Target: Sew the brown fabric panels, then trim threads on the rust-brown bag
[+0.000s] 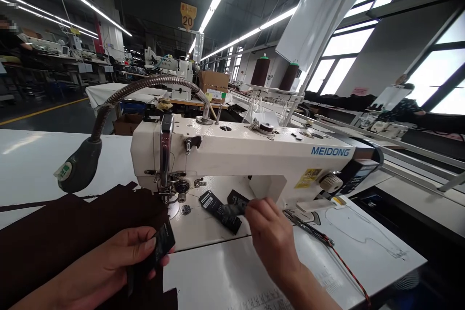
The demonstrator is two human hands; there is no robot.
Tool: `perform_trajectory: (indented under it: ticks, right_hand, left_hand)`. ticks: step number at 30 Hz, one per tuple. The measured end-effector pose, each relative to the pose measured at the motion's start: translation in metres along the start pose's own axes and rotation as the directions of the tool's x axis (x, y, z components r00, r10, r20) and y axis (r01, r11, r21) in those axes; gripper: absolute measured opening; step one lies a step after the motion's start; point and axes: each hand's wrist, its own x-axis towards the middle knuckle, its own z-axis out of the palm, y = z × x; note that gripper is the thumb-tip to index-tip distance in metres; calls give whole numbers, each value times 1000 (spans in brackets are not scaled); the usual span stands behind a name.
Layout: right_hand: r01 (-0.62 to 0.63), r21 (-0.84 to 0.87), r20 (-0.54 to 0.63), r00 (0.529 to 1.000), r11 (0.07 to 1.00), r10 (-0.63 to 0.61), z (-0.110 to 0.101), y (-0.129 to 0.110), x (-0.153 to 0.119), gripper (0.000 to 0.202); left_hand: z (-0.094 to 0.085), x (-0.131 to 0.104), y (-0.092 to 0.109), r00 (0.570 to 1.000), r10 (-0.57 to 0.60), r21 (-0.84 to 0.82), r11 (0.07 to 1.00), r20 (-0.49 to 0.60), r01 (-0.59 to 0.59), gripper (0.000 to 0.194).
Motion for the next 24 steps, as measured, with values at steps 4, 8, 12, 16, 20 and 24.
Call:
perform_trajectory:
  ticks: [4,8,12,16,20,24]
  right_hand:
    - [368,200,-22,928,908,-372,-5,-51,3,28]
    - [381,283,22,915,880,-403,11,-92,0,27]
    - [276,360,5,955,891,-298,20,-101,-3,18]
    - [122,520,80,979,845,-190,12,-83,2,21]
    - [-433,549,609,793,715,13,14,-78,12,44]
    - [-529,523,739,673,669,-45,32,-95,24,44]
  left_hand:
    - [19,-5,-3,996,-4,-159,987,84,17,19]
    - [27,-6,-12,989,10,-166,986,150,16,11]
    - [16,-11,-10,988,148,185,973,-50,-137,10]
    - [-1,-23,-2,918,362,754,646,-161,-123,11]
    - [-10,-29,-11,855,473,855,513,-210,-74,33]
    - [-16,-23,-17,860,467,865,498,-205,-64,46]
